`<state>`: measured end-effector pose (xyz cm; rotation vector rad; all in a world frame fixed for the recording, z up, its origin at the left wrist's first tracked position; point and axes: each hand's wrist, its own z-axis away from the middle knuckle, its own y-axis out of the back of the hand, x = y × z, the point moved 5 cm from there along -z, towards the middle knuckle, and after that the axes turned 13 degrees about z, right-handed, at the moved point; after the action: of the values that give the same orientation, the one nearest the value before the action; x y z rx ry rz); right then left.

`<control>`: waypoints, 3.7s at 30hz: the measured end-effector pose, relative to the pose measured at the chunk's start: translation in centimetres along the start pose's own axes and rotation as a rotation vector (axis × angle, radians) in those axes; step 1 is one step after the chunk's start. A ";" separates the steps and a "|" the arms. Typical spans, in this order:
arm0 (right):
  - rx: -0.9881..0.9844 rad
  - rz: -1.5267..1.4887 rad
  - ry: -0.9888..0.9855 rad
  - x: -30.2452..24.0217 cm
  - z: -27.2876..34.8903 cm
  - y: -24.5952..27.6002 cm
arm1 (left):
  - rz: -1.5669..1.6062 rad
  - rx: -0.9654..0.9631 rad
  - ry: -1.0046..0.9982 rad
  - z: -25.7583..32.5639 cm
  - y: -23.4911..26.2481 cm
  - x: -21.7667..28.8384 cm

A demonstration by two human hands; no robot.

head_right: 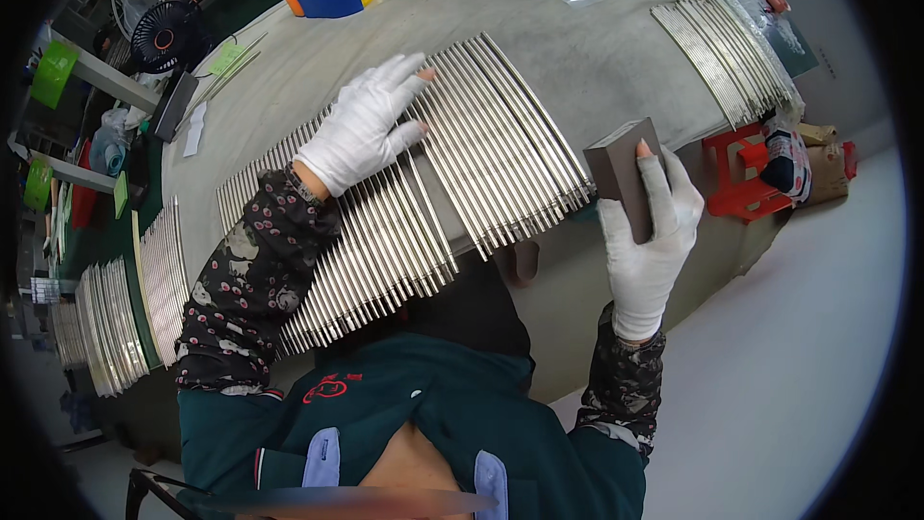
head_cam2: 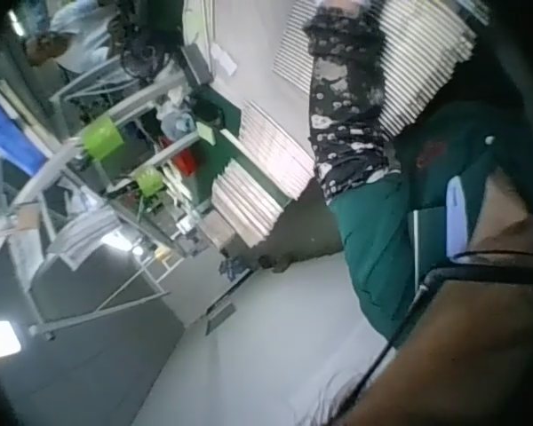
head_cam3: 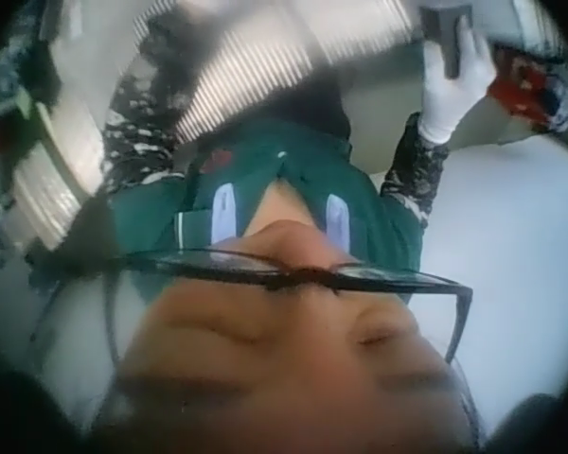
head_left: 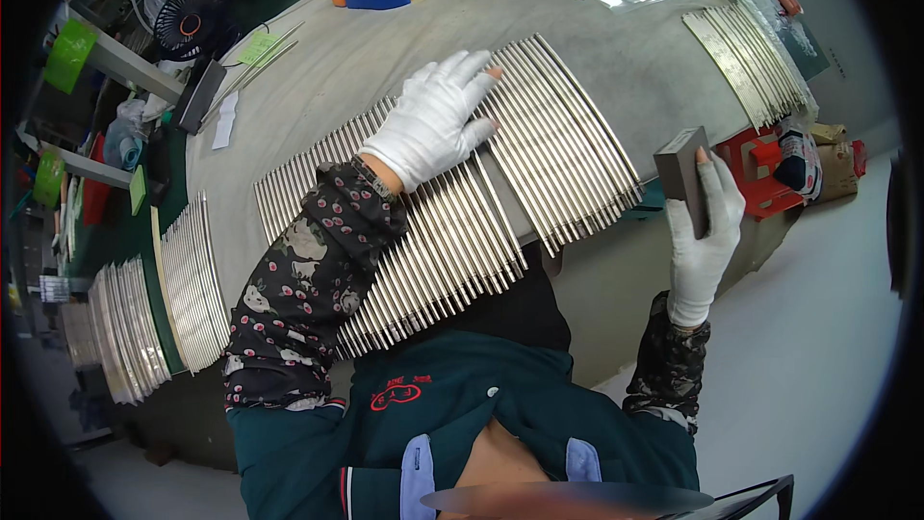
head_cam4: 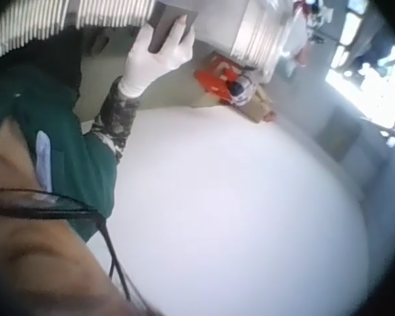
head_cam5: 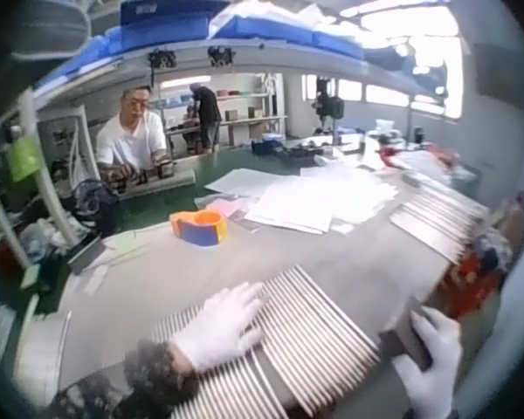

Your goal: Polishing a large collection of thin metal rods using a handheld sanding block.

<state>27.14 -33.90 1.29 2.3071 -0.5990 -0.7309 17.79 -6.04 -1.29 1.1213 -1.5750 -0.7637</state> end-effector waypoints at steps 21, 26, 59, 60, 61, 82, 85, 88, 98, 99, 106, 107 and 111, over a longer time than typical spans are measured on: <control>-0.313 0.219 0.274 -4.7 2.7 -3.2 | -0.053 -0.055 0.407 -2.1 -1.2 -5.0; -0.296 0.203 0.260 -4.9 2.7 -3.4 | 0.002 -0.020 0.423 -2.0 -1.3 -5.4; -0.236 0.179 0.292 -4.8 3.6 -3.9 | -0.030 0.097 0.579 -2.0 -0.9 -5.4; -0.226 0.192 0.290 -4.9 3.7 -4.1 | -0.032 0.097 0.581 -2.0 -1.0 -5.6; -0.215 0.206 0.288 -4.9 3.7 -4.2 | -0.031 0.120 0.557 -2.0 -1.1 -5.7; -0.120 0.086 0.218 -5.8 1.5 -3.3 | 1.271 0.444 0.636 -1.5 1.1 -2.2; -0.220 -0.018 0.305 -9.2 1.6 -4.3 | 1.310 0.502 0.600 -1.6 1.3 -2.1; -0.192 0.324 0.273 -8.4 0.6 -5.3 | 1.257 0.492 0.611 -1.4 1.7 -2.1; -0.031 0.442 0.184 -5.0 -0.9 -4.7 | 1.101 0.394 0.745 -1.5 0.7 -3.6; -0.022 0.418 0.141 -4.1 -1.2 -4.2 | 1.101 0.400 0.752 -1.6 0.1 -4.6; -0.051 0.281 0.190 -3.5 0.5 -3.8 | -0.063 0.272 0.671 -2.4 1.3 -3.1; -0.033 0.280 0.160 -2.5 0.4 -3.6 | -0.062 0.277 0.668 -1.9 0.9 -3.0; 0.000 0.363 0.128 0.2 -1.8 -3.6 | -0.043 -0.032 -0.112 1.4 -2.4 2.7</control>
<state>29.24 -30.81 -0.10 2.1411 -0.9244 -0.4082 17.05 -9.53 -2.84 1.1090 -1.6305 -0.8912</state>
